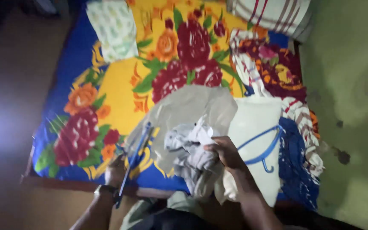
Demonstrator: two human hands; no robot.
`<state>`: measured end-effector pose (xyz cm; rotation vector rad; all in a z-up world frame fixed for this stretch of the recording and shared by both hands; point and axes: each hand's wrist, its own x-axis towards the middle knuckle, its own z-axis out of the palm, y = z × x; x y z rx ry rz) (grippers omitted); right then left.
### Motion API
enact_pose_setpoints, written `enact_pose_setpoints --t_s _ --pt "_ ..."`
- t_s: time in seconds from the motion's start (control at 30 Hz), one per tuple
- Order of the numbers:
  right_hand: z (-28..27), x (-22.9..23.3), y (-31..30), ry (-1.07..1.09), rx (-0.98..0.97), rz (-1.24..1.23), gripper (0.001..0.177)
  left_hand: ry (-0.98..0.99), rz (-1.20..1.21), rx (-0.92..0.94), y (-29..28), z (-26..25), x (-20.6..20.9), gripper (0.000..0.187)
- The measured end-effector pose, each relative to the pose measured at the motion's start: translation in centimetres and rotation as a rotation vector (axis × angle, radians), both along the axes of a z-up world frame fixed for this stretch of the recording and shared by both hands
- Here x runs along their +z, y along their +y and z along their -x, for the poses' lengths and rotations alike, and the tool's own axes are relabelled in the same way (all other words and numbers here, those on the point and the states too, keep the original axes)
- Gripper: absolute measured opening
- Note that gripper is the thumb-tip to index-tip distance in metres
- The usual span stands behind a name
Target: Hanging a piece of clothing on a blue plastic hanger and placing it into a wooden wardrobe.
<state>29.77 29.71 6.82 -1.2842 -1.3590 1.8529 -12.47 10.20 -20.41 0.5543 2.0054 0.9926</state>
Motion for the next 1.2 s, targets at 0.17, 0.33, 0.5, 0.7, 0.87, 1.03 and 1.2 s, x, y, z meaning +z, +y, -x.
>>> enact_pose_setpoints --t_s 0.17,0.33,0.5,0.7,0.87,1.03,1.2 --pt "0.9 3.5 0.1 0.186 0.144 -0.27 0.017 0.572 -0.179 -0.511 4.5 2.5 0.8 0.065" --pt "1.4 8.4 -1.0 0.253 -0.049 -0.102 0.027 -0.153 -0.013 -0.426 6.8 -0.2 4.1 0.098" --pt "-0.3 13.1 -2.6 0.228 -0.109 -0.186 0.038 -0.397 -0.246 -0.401 7.8 -2.5 6.7 0.115" --pt "-3.1 16.1 -4.5 0.148 -0.101 -0.284 0.029 -0.434 -0.365 -0.681 10.7 -4.3 13.8 0.094" --pt "-6.9 16.1 -4.0 -0.054 -0.133 -0.379 0.025 -0.199 -0.272 -0.543 13.7 -5.3 19.5 0.07" --pt "-9.8 13.1 -3.0 -0.559 -0.217 -0.377 0.011 -0.076 -0.494 -0.468 17.8 -5.6 25.2 0.061" --pt "-12.8 7.7 -2.3 -0.21 -0.212 -0.556 0.021 -0.275 -0.643 -0.396 20.6 -7.4 31.6 0.04"
